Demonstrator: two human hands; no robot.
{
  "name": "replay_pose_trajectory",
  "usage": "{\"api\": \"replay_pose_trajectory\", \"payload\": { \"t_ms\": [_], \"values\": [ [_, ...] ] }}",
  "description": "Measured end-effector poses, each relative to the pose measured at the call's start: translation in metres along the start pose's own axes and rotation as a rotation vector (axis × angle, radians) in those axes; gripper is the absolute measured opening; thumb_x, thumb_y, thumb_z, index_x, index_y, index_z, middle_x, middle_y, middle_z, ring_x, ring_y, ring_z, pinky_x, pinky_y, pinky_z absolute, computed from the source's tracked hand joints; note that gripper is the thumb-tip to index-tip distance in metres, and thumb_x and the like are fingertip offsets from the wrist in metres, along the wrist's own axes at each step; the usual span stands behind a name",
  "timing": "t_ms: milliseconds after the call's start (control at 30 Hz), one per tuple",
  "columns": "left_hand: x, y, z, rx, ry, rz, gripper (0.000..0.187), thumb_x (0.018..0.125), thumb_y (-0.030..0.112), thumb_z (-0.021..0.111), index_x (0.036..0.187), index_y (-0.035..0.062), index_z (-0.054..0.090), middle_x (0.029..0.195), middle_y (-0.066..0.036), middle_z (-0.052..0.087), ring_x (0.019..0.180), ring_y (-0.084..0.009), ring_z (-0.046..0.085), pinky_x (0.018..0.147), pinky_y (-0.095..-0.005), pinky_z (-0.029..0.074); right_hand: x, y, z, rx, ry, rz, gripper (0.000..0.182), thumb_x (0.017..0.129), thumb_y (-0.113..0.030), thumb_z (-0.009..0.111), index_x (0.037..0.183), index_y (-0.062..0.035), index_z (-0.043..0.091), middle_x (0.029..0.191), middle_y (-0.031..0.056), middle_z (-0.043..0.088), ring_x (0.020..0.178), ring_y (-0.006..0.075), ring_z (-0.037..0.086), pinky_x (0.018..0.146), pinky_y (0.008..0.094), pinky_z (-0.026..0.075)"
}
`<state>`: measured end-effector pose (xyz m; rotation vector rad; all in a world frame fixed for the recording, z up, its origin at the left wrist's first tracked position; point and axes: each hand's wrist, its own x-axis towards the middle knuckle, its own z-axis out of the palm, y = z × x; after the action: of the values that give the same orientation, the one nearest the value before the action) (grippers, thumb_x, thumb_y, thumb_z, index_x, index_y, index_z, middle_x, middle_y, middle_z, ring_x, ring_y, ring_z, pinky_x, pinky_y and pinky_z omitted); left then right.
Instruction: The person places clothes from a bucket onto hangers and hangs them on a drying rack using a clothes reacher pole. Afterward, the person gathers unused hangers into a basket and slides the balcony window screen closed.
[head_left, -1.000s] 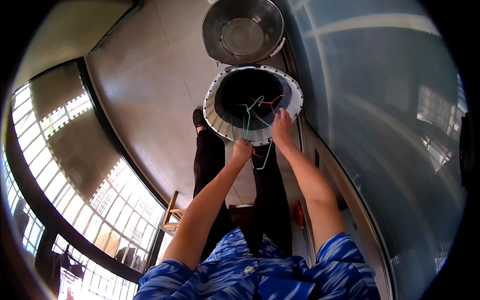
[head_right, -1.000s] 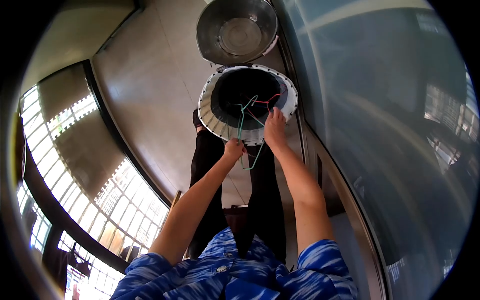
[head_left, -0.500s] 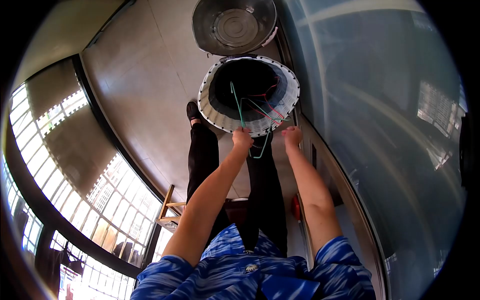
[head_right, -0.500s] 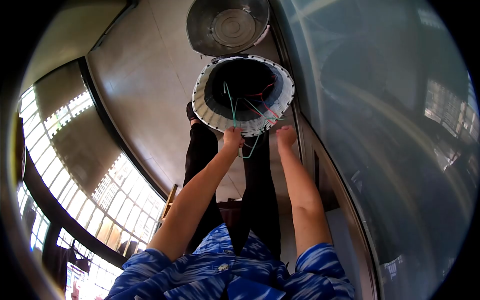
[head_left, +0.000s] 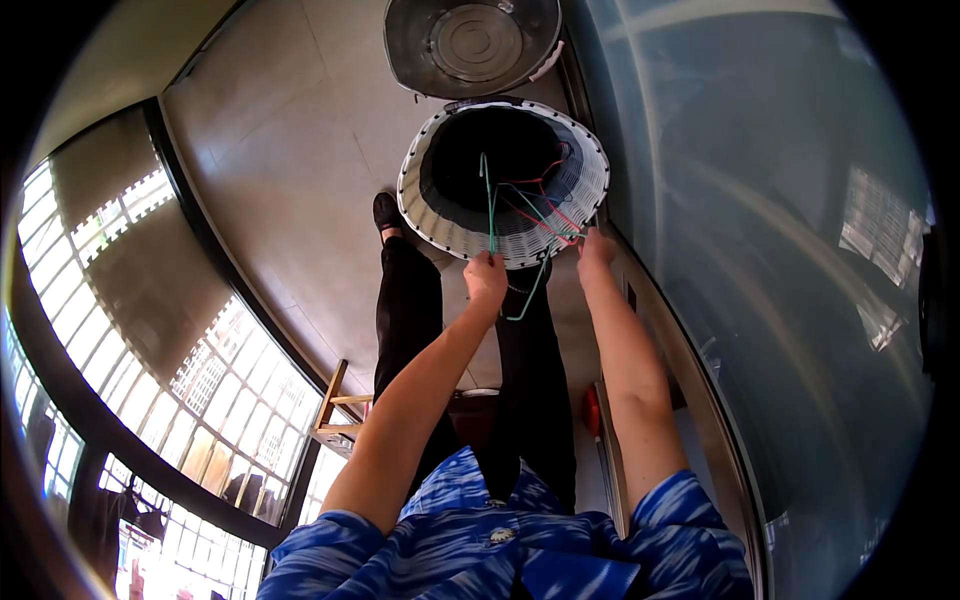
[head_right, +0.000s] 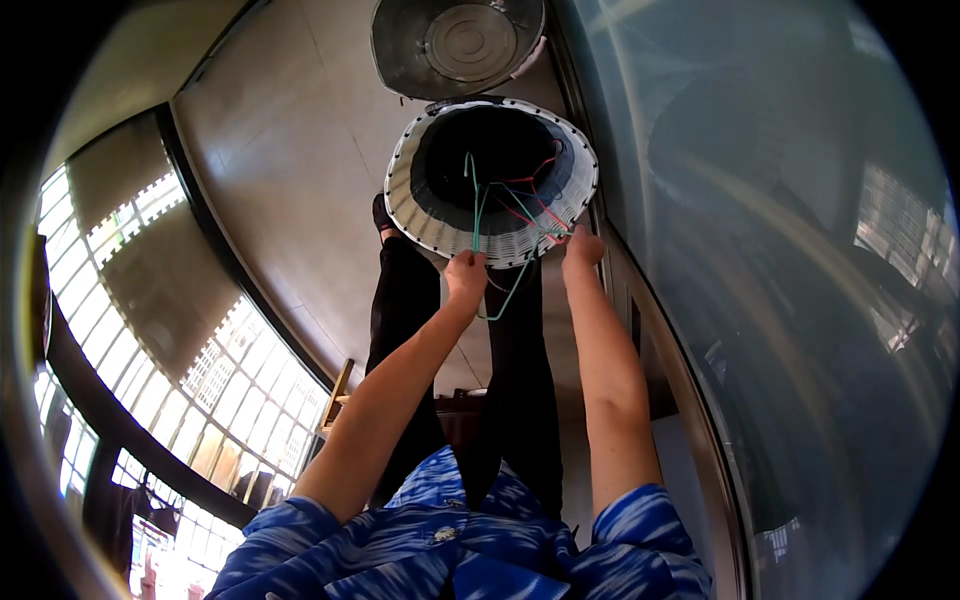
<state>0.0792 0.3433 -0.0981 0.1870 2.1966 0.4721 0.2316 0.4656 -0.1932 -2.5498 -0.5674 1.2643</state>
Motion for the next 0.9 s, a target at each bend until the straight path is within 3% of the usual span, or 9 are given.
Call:
{"api": "replay_pose_trajectory", "payload": {
  "t_ms": [67,133,267,333,467,600,733,867,900],
  "values": [
    [-0.001,0.001,-0.005,0.015,-0.007,0.02,0.024,0.081,0.02,0.057,0.076,-0.0036,0.057,0.07,-0.023,0.058,0.071,-0.0408,0.057,0.065,-0.0432,0.044,-0.014,-0.014,-0.01,0.034,-0.02,0.05,0.014,0.077,-0.009,0.06,0.082,0.0035,0.054,0.078,0.0117,0.059,0.061,0.0187,0.059,0.046,0.0269,0.048],
    [-0.006,0.002,-0.013,-0.054,-0.068,-0.01,0.022,0.081,0.02,0.058,0.076,-0.0019,0.059,0.061,-0.013,0.058,0.057,-0.0232,0.057,0.054,-0.0346,0.043,-0.022,-0.022,-0.018,0.034,0.015,0.055,0.015,0.076,-0.007,0.056,0.076,0.0077,0.055,0.071,0.0139,0.059,0.062,0.0216,0.061,0.051,0.0305,0.052],
    [-0.029,0.008,-0.039,-0.167,-0.19,-0.088,0.022,0.081,0.019,0.058,0.076,-0.0026,0.058,0.067,-0.017,0.058,0.065,-0.032,0.059,0.061,-0.0375,0.045,-0.06,-0.032,-0.034,0.33,-0.054,-0.113,0.018,0.08,-0.01,0.055,0.074,0.0067,0.052,0.077,0.0151,0.059,0.065,0.0245,0.063,0.053,0.0326,0.054],
    [-0.033,-0.01,-0.04,-0.136,0.005,0.08,0.02,0.083,0.017,0.057,0.08,-0.0025,0.059,0.068,-0.015,0.059,0.063,-0.0296,0.059,0.06,-0.0363,0.045,-0.093,-0.053,-0.041,0.393,-0.362,-0.21,0.02,0.086,-0.013,0.05,0.08,0.0066,0.048,0.083,0.0169,0.059,0.072,0.0274,0.064,0.056,0.0352,0.056],
    [-0.054,-0.002,-0.069,-0.12,0.027,0.153,0.015,0.084,0.013,0.055,0.085,-0.0015,0.06,0.068,-0.017,0.056,0.057,-0.0299,0.053,0.055,-0.0347,0.041,-0.129,-0.065,-0.037,0.362,-0.455,-0.218,0.022,0.092,-0.014,0.042,0.087,0.0068,0.046,0.084,0.0181,0.059,0.076,0.0286,0.065,0.059,0.0364,0.058],
    [-0.086,0.003,-0.098,-0.223,0.029,0.128,0.011,0.085,0.008,0.055,0.086,-0.0013,0.061,0.065,-0.015,0.052,0.053,-0.0206,0.047,0.052,-0.0298,0.038,-0.158,-0.061,-0.031,0.324,-0.53,-0.345,0.025,0.095,-0.017,0.039,0.089,0.0054,0.047,0.086,0.0171,0.061,0.076,0.0258,0.064,0.061,0.0336,0.057],
    [-0.109,-0.007,-0.12,-0.353,0.1,0.218,0.012,0.087,0.009,0.055,0.088,-0.0001,0.063,0.066,0.0,0.051,0.061,-0.0066,0.042,0.054,-0.0215,0.035,-0.192,-0.07,-0.03,0.265,-0.613,-0.505,0.026,0.095,-0.021,0.042,0.083,0.0009,0.051,0.084,0.0134,0.064,0.074,0.0201,0.065,0.065,0.0278,0.051],
    [-0.111,-0.011,-0.164,-0.379,0.238,0.221,0.013,0.089,0.008,0.053,0.087,0.0,0.063,0.072,0.002,0.054,0.066,-0.0056,0.043,0.061,-0.0203,0.037,-0.219,-0.086,-0.042,0.246,-0.568,-0.59,0.025,0.095,-0.019,0.041,0.085,0.0015,0.051,0.083,0.0134,0.064,0.071,0.0202,0.065,0.064,0.0281,0.051],
    [-0.108,-0.013,-0.175,-0.474,0.269,0.204,0.014,0.089,0.01,0.054,0.087,-0.0007,0.063,0.07,0.004,0.05,0.065,-0.0046,0.041,0.058,-0.0197,0.034,-0.22,-0.091,-0.045,0.186,-0.539,-0.707,0.024,0.095,-0.017,0.04,0.085,0.0019,0.051,0.082,0.0134,0.064,0.07,0.0202,0.065,0.063,0.028,0.051]
  ]
}}
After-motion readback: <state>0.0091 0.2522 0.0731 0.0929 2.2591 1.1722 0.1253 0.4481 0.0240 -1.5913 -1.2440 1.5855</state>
